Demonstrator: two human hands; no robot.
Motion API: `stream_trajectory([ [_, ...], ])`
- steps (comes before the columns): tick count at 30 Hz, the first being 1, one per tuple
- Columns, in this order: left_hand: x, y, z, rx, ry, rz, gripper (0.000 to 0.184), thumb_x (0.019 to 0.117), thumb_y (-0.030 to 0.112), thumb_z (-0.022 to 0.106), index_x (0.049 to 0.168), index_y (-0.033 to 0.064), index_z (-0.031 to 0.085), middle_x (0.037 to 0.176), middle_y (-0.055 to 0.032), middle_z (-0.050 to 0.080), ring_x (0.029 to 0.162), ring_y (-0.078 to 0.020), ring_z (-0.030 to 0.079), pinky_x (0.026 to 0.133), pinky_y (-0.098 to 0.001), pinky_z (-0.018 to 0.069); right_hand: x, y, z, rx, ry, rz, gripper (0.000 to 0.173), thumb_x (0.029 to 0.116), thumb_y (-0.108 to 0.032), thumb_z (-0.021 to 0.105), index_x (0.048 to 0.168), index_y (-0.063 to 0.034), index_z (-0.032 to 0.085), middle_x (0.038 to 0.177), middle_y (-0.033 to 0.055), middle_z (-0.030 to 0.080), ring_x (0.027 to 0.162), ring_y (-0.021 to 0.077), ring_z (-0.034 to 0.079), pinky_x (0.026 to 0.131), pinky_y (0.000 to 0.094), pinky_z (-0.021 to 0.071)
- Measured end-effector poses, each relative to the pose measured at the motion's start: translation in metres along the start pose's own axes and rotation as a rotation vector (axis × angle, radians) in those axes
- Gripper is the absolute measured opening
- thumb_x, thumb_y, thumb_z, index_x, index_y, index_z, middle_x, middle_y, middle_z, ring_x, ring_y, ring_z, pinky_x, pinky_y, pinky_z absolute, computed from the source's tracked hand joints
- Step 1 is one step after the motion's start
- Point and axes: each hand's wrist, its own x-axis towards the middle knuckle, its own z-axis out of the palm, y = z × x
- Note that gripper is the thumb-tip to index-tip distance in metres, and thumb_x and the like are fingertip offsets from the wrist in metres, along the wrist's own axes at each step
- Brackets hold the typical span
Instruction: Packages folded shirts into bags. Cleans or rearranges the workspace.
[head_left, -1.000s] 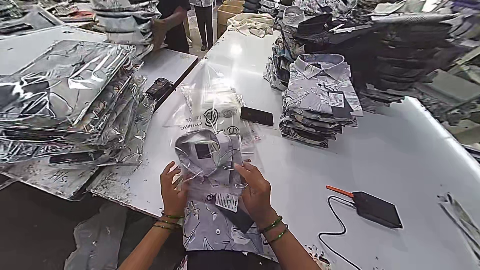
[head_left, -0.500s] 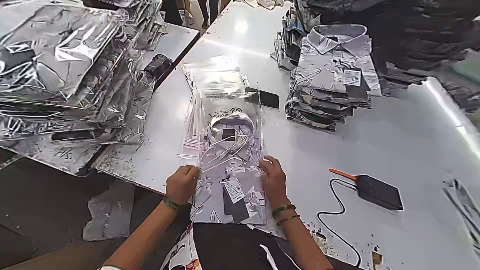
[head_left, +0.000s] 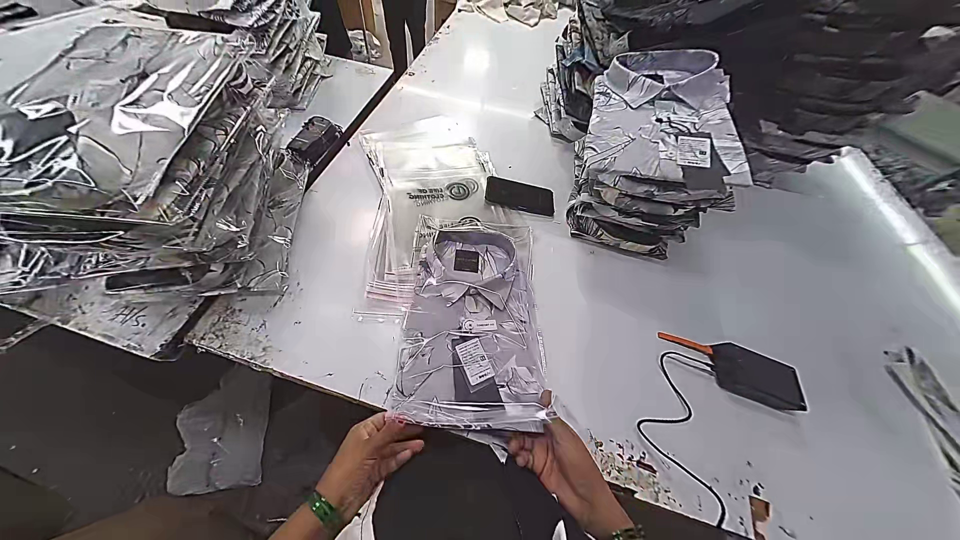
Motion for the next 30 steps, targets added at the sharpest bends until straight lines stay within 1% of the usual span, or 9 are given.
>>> stream_trajectory([
  [6,-0.001,-0.012,0.037,0.1,-0.261,0.224,0.018,0.1025,0.002,0.049,0.119,-0.0001,0.054,0.098,-0.0075,0.075,0.086,-0.0183,0.076,0.077,-0.0332,0.0636,0.007,0.006,0.021,0.42,0.019,0.04,0.025,0.1103,-0.019,0.039,0.117,-0.0025,0.057,0.096,0.0171,0.074,0.082,0.029,0.075,0.076,0.0414,0.064],
  [9,0.005,-0.023,0.043,0.732,-0.421,0.633,0.036,0.0958,0.015,0.062,0.126,-0.0049,0.061,0.106,-0.0107,0.074,0.082,-0.0151,0.073,0.075,-0.0325,0.0606,0.007,-0.005,0.037,0.311,0.097,0.012,0.021,0.1104,-0.018,0.041,0.111,-0.0016,0.054,0.083,0.0145,0.073,0.069,0.0238,0.074,0.063,0.0345,0.0635],
  [11,0.012,-0.022,0.051,1.333,-0.323,0.884,0.039,0.0975,0.025,0.064,0.121,-0.0057,0.067,0.101,-0.0214,0.075,0.088,-0.0348,0.075,0.077,-0.0527,0.0598,0.003,-0.011,0.04,0.187,0.125,-0.022,0.024,0.11,-0.02,0.043,0.105,-0.0013,0.058,0.075,0.0129,0.072,0.059,0.0211,0.072,0.053,0.0306,0.0603],
  [13,0.015,-0.023,0.062,1.651,-0.214,0.883,0.039,0.1018,0.034,0.056,0.117,0.0009,0.072,0.109,-0.0236,0.074,0.104,-0.0429,0.072,0.085,-0.0621,0.0555,-0.004,-0.01,0.036,0.119,0.109,-0.036,0.026,0.1105,-0.021,0.042,0.105,-0.0017,0.058,0.074,0.0122,0.072,0.057,0.0189,0.07,0.05,0.0278,0.0581],
  [16,0.018,-0.018,0.075,1.719,-0.25,0.618,0.047,0.1046,0.043,0.049,0.127,0.0085,0.07,0.129,-0.0193,0.068,0.124,-0.0374,0.063,0.102,-0.0599,0.0483,-0.015,0.005,0.024,0.279,0.055,-0.127,0.022,0.1098,-0.014,0.039,0.11,-0.0005,0.057,0.087,0.0137,0.074,0.072,0.0208,0.074,0.067,0.0335,0.0633],
  [20,0.013,-0.02,0.077,1.727,-0.298,0.509,0.047,0.1054,0.042,0.048,0.13,0.0073,0.068,0.13,-0.0189,0.068,0.123,-0.0359,0.064,0.101,-0.058,0.049,-0.007,0.019,0.033,0.485,-0.006,-0.031,0.02,0.1086,-0.013,0.042,0.109,-0.0044,0.06,0.092,0.0126,0.075,0.078,0.0217,0.075,0.071,0.0365,0.0638],
  [23,0.016,-0.026,0.073,1.698,-0.253,0.663,0.041,0.1025,0.038,0.054,0.121,0.0068,0.073,0.12,-0.0193,0.073,0.114,-0.0385,0.069,0.092,-0.0609,0.0535,0.022,0.019,0.06,0.208,0.016,-0.163,0.022,0.1081,-0.009,0.043,0.125,0.0013,0.054,0.102,0.0088,0.068,0.09,0.0125,0.068,0.08,0.0292,0.0585],
  [25,0.015,-0.022,0.075,1.744,-0.307,0.585,0.048,0.1043,0.042,0.051,0.135,0.0064,0.065,0.132,-0.021,0.067,0.122,-0.0402,0.064,0.099,-0.0601,0.0499,0.047,0.021,0.07,-0.018,-0.041,-0.302,0.031,0.11,-0.009,0.035,0.134,0.0064,0.046,0.11,0.0072,0.061,0.095,0.0053,0.06,0.084,0.0212,0.0523],
  [30,0.019,-0.012,0.074,1.767,-0.368,0.529,0.063,0.1008,0.051,0.056,0.143,0.0038,0.056,0.146,-0.0251,0.055,0.125,-0.0448,0.06,0.1,-0.0606,0.0481,0.059,0.001,0.099,0.332,0.129,-0.338,0.018,0.1032,0.0,0.051,0.121,0.003,0.051,0.1,0.0106,0.064,0.085,0.0129,0.066,0.076,0.0288,0.058],
])
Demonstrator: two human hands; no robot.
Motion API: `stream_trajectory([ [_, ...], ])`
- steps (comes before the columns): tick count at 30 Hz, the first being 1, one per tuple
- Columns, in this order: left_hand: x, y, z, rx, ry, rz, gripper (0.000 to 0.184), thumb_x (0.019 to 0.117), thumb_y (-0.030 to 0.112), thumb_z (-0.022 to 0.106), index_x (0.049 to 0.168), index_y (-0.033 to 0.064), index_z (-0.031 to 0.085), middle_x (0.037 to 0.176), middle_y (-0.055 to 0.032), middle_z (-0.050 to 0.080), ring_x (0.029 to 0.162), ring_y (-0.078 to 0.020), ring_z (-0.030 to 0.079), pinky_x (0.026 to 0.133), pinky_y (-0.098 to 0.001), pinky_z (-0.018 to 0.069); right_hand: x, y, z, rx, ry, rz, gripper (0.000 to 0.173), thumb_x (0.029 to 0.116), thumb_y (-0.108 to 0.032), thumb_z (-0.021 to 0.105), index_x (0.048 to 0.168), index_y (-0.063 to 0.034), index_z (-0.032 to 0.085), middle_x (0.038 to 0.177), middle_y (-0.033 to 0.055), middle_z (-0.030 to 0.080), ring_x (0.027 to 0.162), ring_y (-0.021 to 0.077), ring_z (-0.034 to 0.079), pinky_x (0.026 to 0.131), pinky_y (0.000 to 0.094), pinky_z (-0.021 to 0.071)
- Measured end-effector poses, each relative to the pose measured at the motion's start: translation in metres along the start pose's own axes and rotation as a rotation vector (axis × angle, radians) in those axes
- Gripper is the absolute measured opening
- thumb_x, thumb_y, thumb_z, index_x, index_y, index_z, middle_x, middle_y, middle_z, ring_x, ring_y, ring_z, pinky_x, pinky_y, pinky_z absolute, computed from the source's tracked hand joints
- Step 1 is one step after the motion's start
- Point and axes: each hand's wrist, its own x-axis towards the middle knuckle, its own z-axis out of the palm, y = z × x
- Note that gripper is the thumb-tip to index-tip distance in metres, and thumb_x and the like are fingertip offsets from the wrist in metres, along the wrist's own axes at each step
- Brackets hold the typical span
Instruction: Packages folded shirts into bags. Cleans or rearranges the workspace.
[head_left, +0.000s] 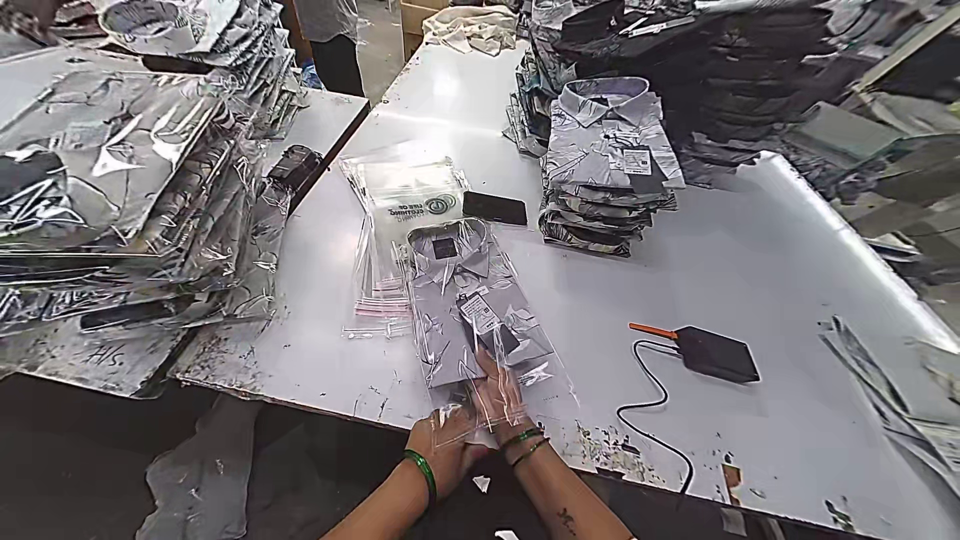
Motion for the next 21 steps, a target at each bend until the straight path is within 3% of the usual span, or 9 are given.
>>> stream_trajectory([
  [2,-0.007,-0.007,0.009,-0.073,0.082,0.19,0.065,0.0986,0.045,0.062,0.146,0.0018,0.053,0.152,-0.0245,0.05,0.126,-0.0433,0.061,0.099,-0.06,0.0509,-0.01,-0.019,-0.006,-0.151,-0.053,-0.164,0.027,0.1006,0.003,0.054,0.127,0.0089,0.052,0.106,0.0125,0.066,0.092,0.0103,0.066,0.084,0.0269,0.0562],
  [4,-0.019,-0.011,0.009,-0.26,0.024,0.458,0.064,0.0997,0.022,0.064,0.155,-0.0013,0.04,0.162,-0.0236,0.035,0.132,-0.0425,0.057,0.101,-0.0598,0.0502,-0.019,-0.04,-0.009,-0.376,-0.071,-0.348,0.04,0.0975,0.002,0.06,0.134,0.0092,0.044,0.114,0.013,0.063,0.101,0.008,0.065,0.09,0.0245,0.0555],
  [6,-0.03,-0.01,0.005,-0.426,-0.089,0.679,0.052,0.1039,0.01,0.052,0.152,-0.0051,0.042,0.159,-0.025,0.04,0.137,-0.0403,0.053,0.11,-0.0572,0.0447,-0.032,-0.059,-0.013,-0.769,-0.065,-0.693,0.041,0.0946,-0.002,0.065,0.127,0.0204,0.054,0.119,0.0247,0.067,0.112,0.0155,0.065,0.1,0.0263,0.0497],
  [9,-0.044,-0.004,-0.009,-0.489,-0.083,0.792,0.038,0.1055,0.007,0.047,0.138,-0.0076,0.058,0.132,-0.0266,0.065,0.122,-0.0396,0.065,0.106,-0.0549,0.0477,-0.018,-0.067,-0.023,-1.273,-0.153,-1.275,0.043,0.0891,0.0,0.058,0.131,0.0014,0.067,0.132,0.0241,0.065,0.122,0.0334,0.066,0.105,0.0426,0.0519],
  [11,-0.044,-0.004,-0.005,-0.424,0.085,0.805,0.034,0.1039,0.012,0.053,0.132,-0.004,0.064,0.125,-0.0213,0.07,0.114,-0.0356,0.07,0.098,-0.0534,0.0541,-0.002,-0.054,-0.036,-1.605,-0.181,-1.355,0.056,0.0854,0.004,0.062,0.138,-0.0164,0.066,0.139,0.0285,0.059,0.121,0.0476,0.063,0.097,0.057,0.0533],
  [14,-0.033,-0.005,0.002,-0.142,0.224,0.564,0.035,0.1047,0.025,0.054,0.13,0.0052,0.069,0.137,-0.0123,0.066,0.107,-0.0304,0.074,0.083,-0.0512,0.0603,0.01,-0.025,-0.067,-1.864,-0.318,-1.144,0.049,0.0945,-0.005,0.058,0.14,-0.0212,0.065,0.148,0.0255,0.053,0.133,0.053,0.051,0.104,0.0714,0.0402],
  [17,-0.016,-0.001,-0.018,0.127,-0.208,0.111,0.057,0.1109,0.036,0.039,0.163,0.0155,0.029,0.171,-0.002,0.023,0.111,-0.0376,0.069,0.084,-0.0584,0.0544,0.009,-0.016,-0.087,-1.806,-0.447,-1.197,0.053,0.0863,-0.016,0.063,0.139,-0.0122,0.065,0.152,0.0222,0.049,0.139,0.0516,0.045,0.103,0.0777,0.0346],
  [19,-0.015,-0.007,-0.017,0.155,-0.225,0.041,0.055,0.1113,0.037,0.037,0.163,0.0183,0.03,0.171,0.002,0.022,0.108,-0.0376,0.07,0.082,-0.0586,0.0547,0.015,-0.009,-0.089,-1.762,-0.433,-1.295,0.05,0.0928,-0.033,0.063,0.137,-0.0111,0.066,0.149,0.0223,0.053,0.138,0.0501,0.047,0.103,0.0782,0.0332],
  [21,-0.019,-0.015,-0.016,0.158,-0.162,0.037,0.051,0.111,0.035,0.039,0.159,0.0176,0.04,0.167,0.0017,0.031,0.107,-0.0372,0.071,0.08,-0.0583,0.0554,0.027,-0.003,-0.081,-1.721,-0.402,-1.33,0.041,0.0981,-0.032,0.059,0.133,-0.0116,0.069,0.144,0.0221,0.058,0.134,0.0501,0.051,0.104,0.0785,0.0337],
])
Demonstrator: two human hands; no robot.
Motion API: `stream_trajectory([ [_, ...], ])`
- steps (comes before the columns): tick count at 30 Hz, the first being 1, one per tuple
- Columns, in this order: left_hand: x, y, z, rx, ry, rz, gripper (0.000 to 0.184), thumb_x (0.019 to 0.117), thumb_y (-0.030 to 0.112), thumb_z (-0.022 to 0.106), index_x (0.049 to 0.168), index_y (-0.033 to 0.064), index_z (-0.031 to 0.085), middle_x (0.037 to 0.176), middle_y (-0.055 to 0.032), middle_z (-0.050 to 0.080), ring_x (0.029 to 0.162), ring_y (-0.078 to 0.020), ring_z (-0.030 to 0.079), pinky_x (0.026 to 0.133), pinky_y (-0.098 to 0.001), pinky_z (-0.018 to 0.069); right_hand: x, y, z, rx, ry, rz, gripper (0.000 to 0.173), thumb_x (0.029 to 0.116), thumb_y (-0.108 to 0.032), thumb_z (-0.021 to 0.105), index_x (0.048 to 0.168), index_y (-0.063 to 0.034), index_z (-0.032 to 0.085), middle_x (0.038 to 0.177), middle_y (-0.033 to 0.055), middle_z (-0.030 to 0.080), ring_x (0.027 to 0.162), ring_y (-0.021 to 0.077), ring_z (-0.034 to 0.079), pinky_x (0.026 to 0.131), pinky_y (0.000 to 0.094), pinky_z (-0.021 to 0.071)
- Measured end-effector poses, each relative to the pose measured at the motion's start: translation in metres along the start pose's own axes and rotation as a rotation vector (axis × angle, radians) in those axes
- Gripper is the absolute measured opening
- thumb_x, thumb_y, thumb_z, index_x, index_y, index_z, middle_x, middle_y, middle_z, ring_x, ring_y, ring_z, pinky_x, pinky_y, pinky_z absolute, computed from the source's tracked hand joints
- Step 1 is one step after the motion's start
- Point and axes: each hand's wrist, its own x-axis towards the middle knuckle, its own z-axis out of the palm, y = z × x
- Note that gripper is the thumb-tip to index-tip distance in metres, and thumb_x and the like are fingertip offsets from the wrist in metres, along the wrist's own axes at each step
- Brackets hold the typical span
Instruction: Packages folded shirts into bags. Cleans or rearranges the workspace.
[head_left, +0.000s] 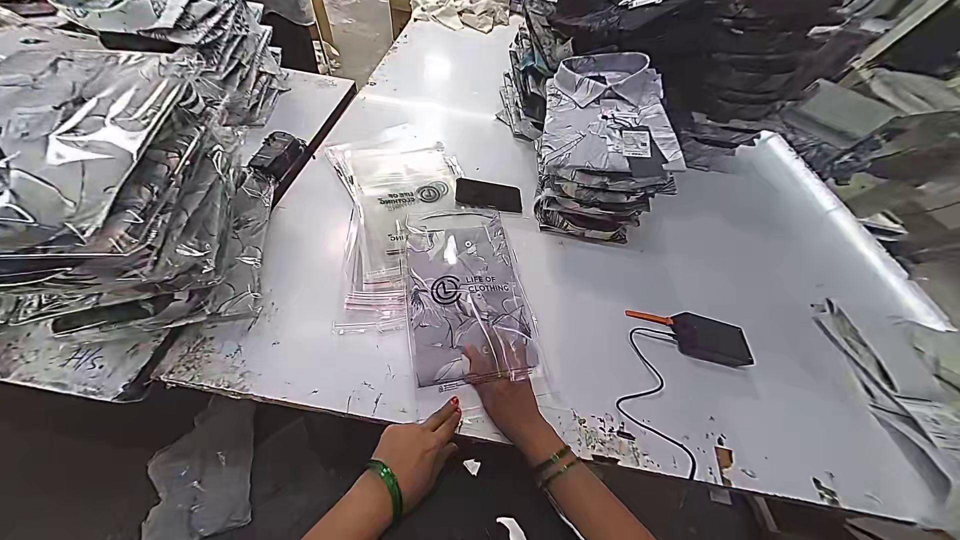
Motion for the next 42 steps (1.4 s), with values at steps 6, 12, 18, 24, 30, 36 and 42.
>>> stream_trajectory([
  [6,-0.007,-0.016,-0.038,-0.076,-0.042,0.08,0.041,0.1082,0.033,0.049,0.137,0.0084,0.064,0.141,-0.0153,0.063,0.114,-0.0417,0.068,0.093,-0.065,0.0492,0.02,-0.002,0.009,0.039,0.018,-0.01,0.042,0.0974,-0.038,0.06,0.129,-0.0118,0.071,0.144,0.0169,0.06,0.134,0.0482,0.053,0.103,0.0788,0.0336],
  [12,0.081,-0.017,-0.075,-0.01,0.812,0.449,0.053,0.107,0.039,0.036,0.146,0.0098,0.057,0.153,-0.0115,0.053,0.143,-0.0446,0.044,0.113,-0.069,0.0298,0.017,-0.004,0.007,0.077,-0.02,0.057,0.048,0.097,-0.034,0.059,0.131,-0.0018,0.067,0.143,0.0171,0.061,0.136,0.044,0.052,0.108,0.0748,0.0316],
  [18,0.1,-0.044,-0.032,0.155,0.586,0.366,0.062,0.1072,0.049,0.023,0.157,0.0174,0.042,0.165,-0.0093,0.035,0.153,-0.0429,0.026,0.114,-0.0782,0.011,0.002,0.009,-0.01,0.027,-0.195,0.223,0.072,0.0991,-0.047,0.051,0.144,0.0086,0.051,0.153,0.0272,0.045,0.146,0.0468,0.038,0.119,0.0645,0.0238],
  [24,0.104,-0.043,-0.03,0.197,0.594,0.354,0.062,0.1068,0.053,0.023,0.158,0.0224,0.042,0.166,-0.0088,0.034,0.154,-0.0435,0.025,0.113,-0.0795,0.0108,-0.051,-0.003,-0.052,0.019,-0.362,0.331,0.057,0.1045,-0.03,0.047,0.141,0.0151,0.05,0.153,0.0325,0.042,0.143,0.047,0.042,0.118,0.0566,0.0329],
  [30,0.102,-0.043,-0.03,0.217,0.516,0.419,0.059,0.108,0.052,0.022,0.159,0.0269,0.04,0.167,-0.0054,0.032,0.156,-0.0385,0.021,0.113,-0.0793,0.0077,-0.037,-0.024,-0.054,0.11,-0.207,0.099,0.031,0.0994,-0.025,0.057,0.102,-0.0006,0.075,0.102,0.017,0.072,0.1,0.0361,0.07,0.085,0.0473,0.0581],
  [36,0.101,-0.041,-0.035,0.217,0.447,0.384,0.058,0.1078,0.05,0.026,0.16,0.0277,0.037,0.17,-0.0035,0.026,0.157,-0.0359,0.017,0.116,-0.0764,0.0064,-0.04,-0.024,-0.041,0.127,-0.236,-0.036,0.031,0.0975,-0.026,0.057,0.08,-0.0034,0.07,0.091,0.0135,0.07,0.086,0.0308,0.069,0.07,0.0404,0.0579],
  [42,0.1,-0.039,-0.039,0.207,0.396,0.372,0.058,0.108,0.049,0.027,0.161,0.0276,0.034,0.17,-0.004,0.024,0.158,-0.0353,0.015,0.116,-0.0759,0.0049,-0.023,-0.023,-0.027,0.152,-0.235,0.049,0.02,0.0933,-0.02,0.067,0.086,-0.0025,0.072,0.085,0.0159,0.067,0.082,0.0368,0.067,0.069,0.0491,0.0533],
])
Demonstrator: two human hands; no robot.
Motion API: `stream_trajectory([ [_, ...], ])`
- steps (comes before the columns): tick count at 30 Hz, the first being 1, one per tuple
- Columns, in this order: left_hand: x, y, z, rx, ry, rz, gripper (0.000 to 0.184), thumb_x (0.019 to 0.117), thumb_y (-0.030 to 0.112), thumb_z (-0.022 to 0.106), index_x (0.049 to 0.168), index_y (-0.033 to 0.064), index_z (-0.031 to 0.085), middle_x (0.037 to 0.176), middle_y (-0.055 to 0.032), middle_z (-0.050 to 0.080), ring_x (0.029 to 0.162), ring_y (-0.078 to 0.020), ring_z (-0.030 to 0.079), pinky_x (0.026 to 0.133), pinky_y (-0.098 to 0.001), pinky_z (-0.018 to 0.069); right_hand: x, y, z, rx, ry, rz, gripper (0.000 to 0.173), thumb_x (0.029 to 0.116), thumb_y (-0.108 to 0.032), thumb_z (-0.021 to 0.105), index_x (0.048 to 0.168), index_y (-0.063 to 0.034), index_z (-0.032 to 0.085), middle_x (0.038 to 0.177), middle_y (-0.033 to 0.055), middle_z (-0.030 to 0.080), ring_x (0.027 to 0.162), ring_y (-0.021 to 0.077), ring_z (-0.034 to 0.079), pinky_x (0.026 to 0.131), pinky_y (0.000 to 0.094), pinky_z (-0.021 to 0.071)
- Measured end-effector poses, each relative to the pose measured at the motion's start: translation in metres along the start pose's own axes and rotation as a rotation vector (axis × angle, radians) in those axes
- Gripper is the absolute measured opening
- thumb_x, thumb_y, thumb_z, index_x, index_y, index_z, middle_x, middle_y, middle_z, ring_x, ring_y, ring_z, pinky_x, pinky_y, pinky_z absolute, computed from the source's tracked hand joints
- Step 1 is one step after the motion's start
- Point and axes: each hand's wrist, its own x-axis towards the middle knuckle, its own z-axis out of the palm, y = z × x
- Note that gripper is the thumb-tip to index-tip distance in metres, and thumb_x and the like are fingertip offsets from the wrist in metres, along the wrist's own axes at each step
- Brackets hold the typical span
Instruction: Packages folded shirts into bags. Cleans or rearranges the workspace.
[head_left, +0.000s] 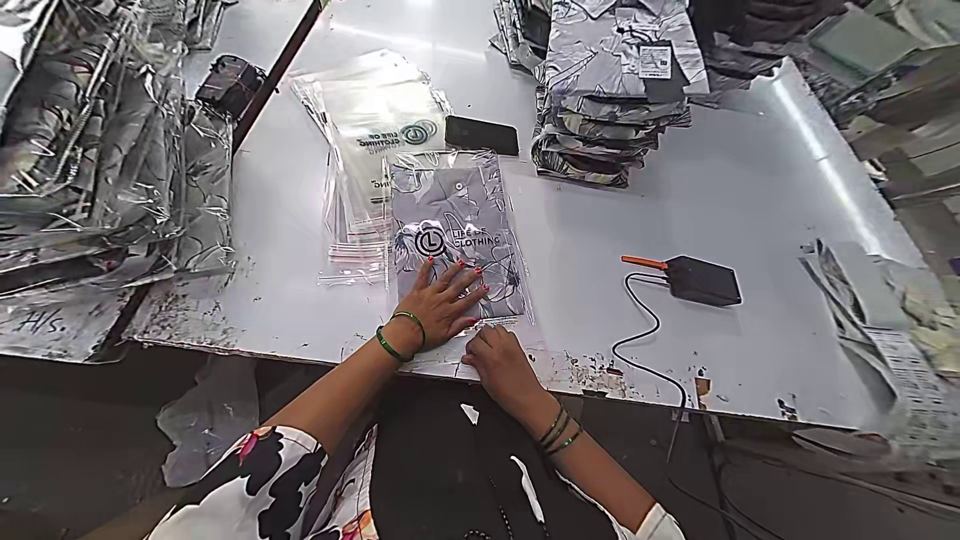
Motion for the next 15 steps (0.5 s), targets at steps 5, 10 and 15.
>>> stream_trajectory([
  [5,0.0,0.0,-0.003,0.001,-0.001,0.005,0.058,0.1077,0.051,0.027,0.161,0.0278,0.035,0.171,-0.0034,0.023,0.158,-0.0348,0.014,0.116,-0.076,0.0036,-0.01,-0.011,-0.026,0.048,-0.179,-0.175,0.024,0.0976,-0.021,0.061,0.088,-0.0029,0.072,0.096,0.0174,0.071,0.103,0.04,0.068,0.095,0.0632,0.0491],
  [10,-0.001,-0.003,0.002,-0.002,0.039,0.023,0.057,0.1079,0.05,0.027,0.16,0.0277,0.037,0.17,-0.0035,0.024,0.158,-0.0348,0.015,0.117,-0.0754,0.0033,-0.083,0.005,-0.131,-0.168,-0.895,0.504,0.025,0.0995,-0.01,0.059,0.12,0.0027,0.066,0.097,0.028,0.071,0.092,0.0484,0.07,0.076,0.0639,0.053],
  [15,-0.003,-0.001,0.011,0.038,0.186,0.055,0.055,0.108,0.047,0.032,0.156,0.0242,0.044,0.167,-0.0059,0.033,0.155,-0.0392,0.023,0.114,-0.079,0.0079,-0.072,0.008,-0.126,-0.225,-0.448,0.28,0.037,0.0843,-0.022,0.081,0.117,-0.0053,0.075,0.101,0.0251,0.071,0.092,0.0458,0.069,0.079,0.0633,0.0545],
])
